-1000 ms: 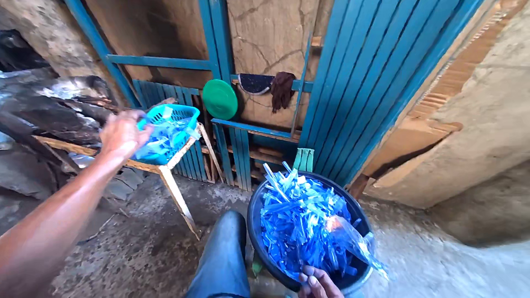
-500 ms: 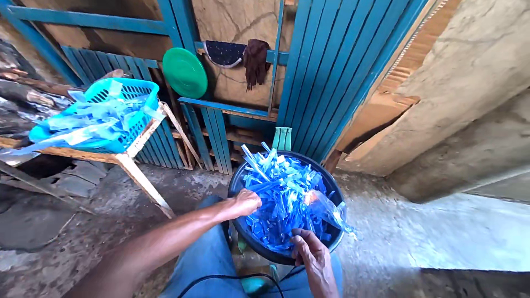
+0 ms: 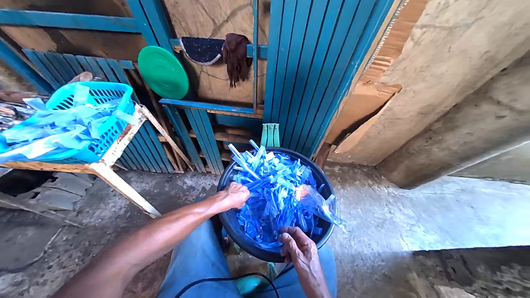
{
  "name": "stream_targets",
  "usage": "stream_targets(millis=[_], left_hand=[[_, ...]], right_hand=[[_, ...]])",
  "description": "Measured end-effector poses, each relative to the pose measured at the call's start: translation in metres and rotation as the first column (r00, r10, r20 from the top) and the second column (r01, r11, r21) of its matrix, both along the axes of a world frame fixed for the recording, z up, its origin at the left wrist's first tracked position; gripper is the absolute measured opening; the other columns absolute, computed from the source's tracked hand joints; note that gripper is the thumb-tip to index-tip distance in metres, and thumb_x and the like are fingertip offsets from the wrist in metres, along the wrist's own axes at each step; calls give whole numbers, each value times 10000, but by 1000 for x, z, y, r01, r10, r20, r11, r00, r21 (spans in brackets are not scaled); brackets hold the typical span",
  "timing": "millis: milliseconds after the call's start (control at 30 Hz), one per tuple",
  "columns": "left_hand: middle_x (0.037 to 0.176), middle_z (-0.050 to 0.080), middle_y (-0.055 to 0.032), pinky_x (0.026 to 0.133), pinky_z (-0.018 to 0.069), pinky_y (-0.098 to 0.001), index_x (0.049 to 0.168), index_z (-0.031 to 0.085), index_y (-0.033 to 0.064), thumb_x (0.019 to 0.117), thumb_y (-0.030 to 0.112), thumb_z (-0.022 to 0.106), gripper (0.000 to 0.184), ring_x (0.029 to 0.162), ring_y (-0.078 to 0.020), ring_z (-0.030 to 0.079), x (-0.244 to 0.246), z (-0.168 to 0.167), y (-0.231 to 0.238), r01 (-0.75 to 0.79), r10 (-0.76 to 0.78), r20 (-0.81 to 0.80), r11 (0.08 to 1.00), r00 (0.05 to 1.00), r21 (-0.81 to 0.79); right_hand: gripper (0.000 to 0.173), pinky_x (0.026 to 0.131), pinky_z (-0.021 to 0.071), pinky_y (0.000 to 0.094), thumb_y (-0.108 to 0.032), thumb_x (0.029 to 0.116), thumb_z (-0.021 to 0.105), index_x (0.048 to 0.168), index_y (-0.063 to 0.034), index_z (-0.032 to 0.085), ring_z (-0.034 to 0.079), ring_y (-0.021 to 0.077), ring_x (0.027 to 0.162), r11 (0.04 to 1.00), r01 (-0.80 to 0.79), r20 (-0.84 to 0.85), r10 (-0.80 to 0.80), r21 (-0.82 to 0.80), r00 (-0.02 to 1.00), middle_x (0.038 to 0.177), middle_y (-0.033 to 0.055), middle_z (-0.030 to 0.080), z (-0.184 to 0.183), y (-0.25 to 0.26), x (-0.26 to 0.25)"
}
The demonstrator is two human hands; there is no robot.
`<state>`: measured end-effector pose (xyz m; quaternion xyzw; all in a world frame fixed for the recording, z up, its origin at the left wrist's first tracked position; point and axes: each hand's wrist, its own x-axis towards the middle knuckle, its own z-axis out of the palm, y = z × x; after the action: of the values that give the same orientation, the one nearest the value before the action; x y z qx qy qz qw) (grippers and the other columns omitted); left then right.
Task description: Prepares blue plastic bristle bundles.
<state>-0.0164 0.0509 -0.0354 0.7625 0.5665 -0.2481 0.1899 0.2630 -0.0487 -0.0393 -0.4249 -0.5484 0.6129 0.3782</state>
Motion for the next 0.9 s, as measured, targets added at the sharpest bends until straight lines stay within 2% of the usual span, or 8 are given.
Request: stream_targets(millis=[133, 300, 467, 567, 633, 700, 800, 900], left_hand=[[1126, 685, -201, 886, 481, -638, 1116, 688, 39, 1003, 248, 574, 264, 1094, -406, 650, 8, 59, -17, 87, -87, 147, 996, 985, 12], [1014, 693, -173, 804, 491, -619, 1034, 694, 51, 1006, 260, 529, 267, 996, -383, 671, 25, 111, -32, 166, -186, 263, 982, 947, 94], [945, 688, -146, 760, 502, -586, 980, 689, 55, 1014, 300, 512, 305, 915, -340, 682, 31, 118, -34, 111, -212, 438, 963, 874, 246], [1046, 721, -114, 870, 527, -531, 1085, 726, 77, 1010, 309, 566, 291, 968, -266, 690, 24, 113, -34, -74, -84, 612, 971, 786, 228], [976, 729, -58, 806, 558, -383, 1073, 734, 74, 1012, 286, 592, 262, 852, -146, 683, 20, 104, -38, -278, 95, 765, 954, 638, 113], [865, 735, 6, 559, 531, -230, 1004, 724, 76, 1074, 311, 529, 314, 645, -53, 654, 25, 89, -52, -423, 379, 840, 883, 390, -202], [887, 766, -6, 509, 508, -254, 1053, 717, 82, 1104, 490, 338, 559, 640, -94, 675, 48, 60, -83, -423, 711, 698, 661, 87, -620], [889, 757, -24, 564, 533, -287, 1104, 703, 109, 1085, 569, 295, 616, 707, -131, 694, 66, 38, -95, -373, 814, 565, 487, -135, -790]], right_hand=[[251, 532, 527, 243, -143, 1018, 550, 1176, -25, 704, 605, 82, 588, 993, -61, 73, 54, 97, 996, 827, 33, 689, 2, 13, -13], [390, 638, 543, 264, -230, 1020, 584, 1358, -42, 630, 625, 76, 678, 936, -279, 240, 226, 215, 944, 923, 47, 709, 15, 45, -40], [212, 539, 494, 217, -222, 1007, 636, 1063, -29, 704, 561, 33, 566, 915, -316, 91, 302, 251, 949, 740, -9, 647, 23, 62, -48], [199, 524, 496, 219, -180, 1027, 592, 993, -14, 696, 574, 48, 563, 952, -231, 11, 234, 202, 972, 718, -6, 644, 24, 61, -43], [204, 521, 502, 224, -164, 1036, 571, 999, -6, 694, 584, 60, 566, 970, -162, 1, 165, 179, 986, 739, 8, 664, 23, 60, -39], [212, 517, 504, 220, -153, 1041, 554, 1028, 0, 700, 583, 57, 561, 977, -98, -14, 102, 190, 995, 755, 11, 674, 23, 57, -35], [223, 546, 521, 221, -138, 1033, 553, 1093, 8, 711, 597, 53, 594, 964, -56, -46, 70, 260, 996, 798, 15, 688, 24, 48, -31], [200, 671, 574, 241, -147, 999, 616, 1087, -17, 741, 658, 59, 728, 908, -91, -2, 100, 409, 995, 906, 35, 716, 13, 35, -29]])
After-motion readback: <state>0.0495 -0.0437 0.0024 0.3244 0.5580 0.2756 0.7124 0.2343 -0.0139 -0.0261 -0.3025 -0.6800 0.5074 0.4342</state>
